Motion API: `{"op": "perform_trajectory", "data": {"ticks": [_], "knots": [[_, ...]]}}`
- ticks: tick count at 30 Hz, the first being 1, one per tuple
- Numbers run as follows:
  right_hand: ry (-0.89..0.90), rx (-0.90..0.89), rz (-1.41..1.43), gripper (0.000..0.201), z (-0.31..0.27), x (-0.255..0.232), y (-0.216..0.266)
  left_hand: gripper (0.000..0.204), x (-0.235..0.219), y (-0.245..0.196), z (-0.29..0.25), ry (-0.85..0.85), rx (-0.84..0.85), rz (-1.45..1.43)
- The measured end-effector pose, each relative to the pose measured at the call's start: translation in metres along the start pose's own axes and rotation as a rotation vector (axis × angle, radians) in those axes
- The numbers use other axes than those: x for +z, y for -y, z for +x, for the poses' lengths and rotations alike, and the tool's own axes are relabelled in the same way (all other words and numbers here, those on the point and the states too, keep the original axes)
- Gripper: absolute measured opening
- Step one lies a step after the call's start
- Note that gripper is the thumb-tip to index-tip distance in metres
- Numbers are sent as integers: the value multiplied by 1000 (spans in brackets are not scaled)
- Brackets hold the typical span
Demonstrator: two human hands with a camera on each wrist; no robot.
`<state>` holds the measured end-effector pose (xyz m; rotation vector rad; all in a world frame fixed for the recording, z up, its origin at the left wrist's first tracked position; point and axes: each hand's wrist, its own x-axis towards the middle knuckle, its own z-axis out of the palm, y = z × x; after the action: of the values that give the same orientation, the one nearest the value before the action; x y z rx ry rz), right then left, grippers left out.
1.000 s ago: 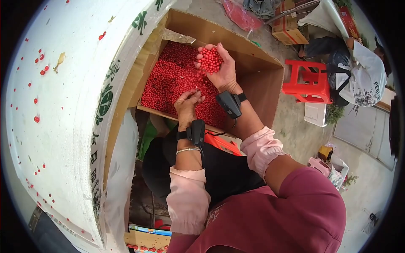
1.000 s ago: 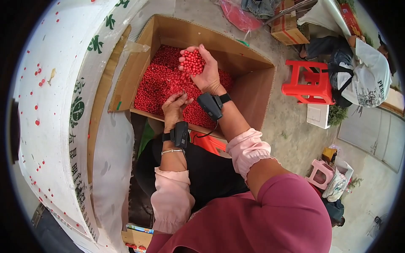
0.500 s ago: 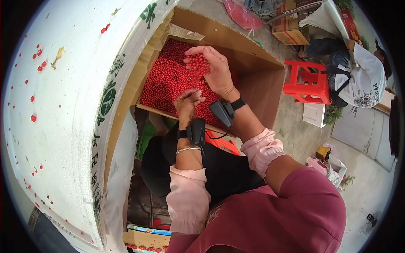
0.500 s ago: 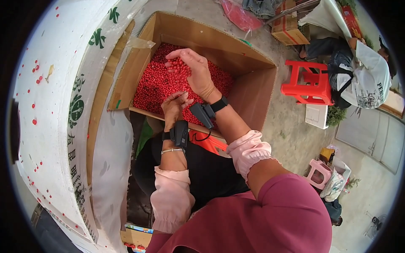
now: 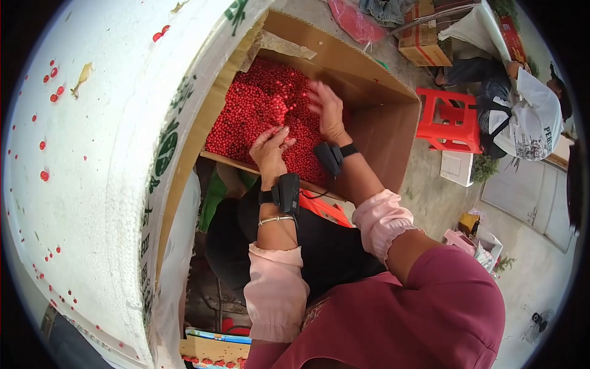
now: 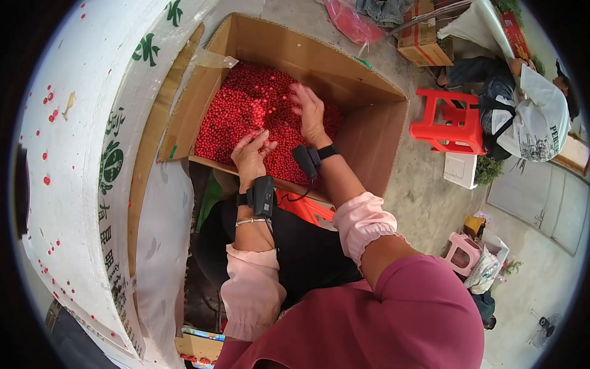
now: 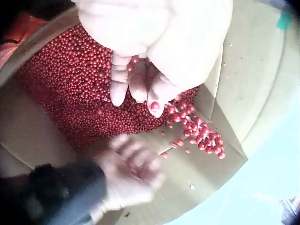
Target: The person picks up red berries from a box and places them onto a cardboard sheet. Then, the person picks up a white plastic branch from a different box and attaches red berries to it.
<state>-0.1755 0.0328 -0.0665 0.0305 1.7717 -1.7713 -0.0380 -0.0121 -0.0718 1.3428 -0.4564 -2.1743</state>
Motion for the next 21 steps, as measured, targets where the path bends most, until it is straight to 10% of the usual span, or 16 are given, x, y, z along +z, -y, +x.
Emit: {"op": "perform_trajectory", "data": {"ticks": [4,9,12,15,17,21], "knots": [[-376,70,-815,52,37,-84,-118,11,-4,2,4,-97,90,55],[-329,317,-815,40,28,-88,-166,14,-13,12,13,-208,295,210],[129,313,191,38,-22,-54,-105,15,-11,10,11,-205,362,187],[187,120,390,43,26,-54,-110,16,-16,16,19,-261,453,307],[656,397,930,35,20,-41,-41,16,-17,17,19,-284,499,367],[625,329,892,33,8,-3,27,18,-10,11,8,-308,543,602]]}}
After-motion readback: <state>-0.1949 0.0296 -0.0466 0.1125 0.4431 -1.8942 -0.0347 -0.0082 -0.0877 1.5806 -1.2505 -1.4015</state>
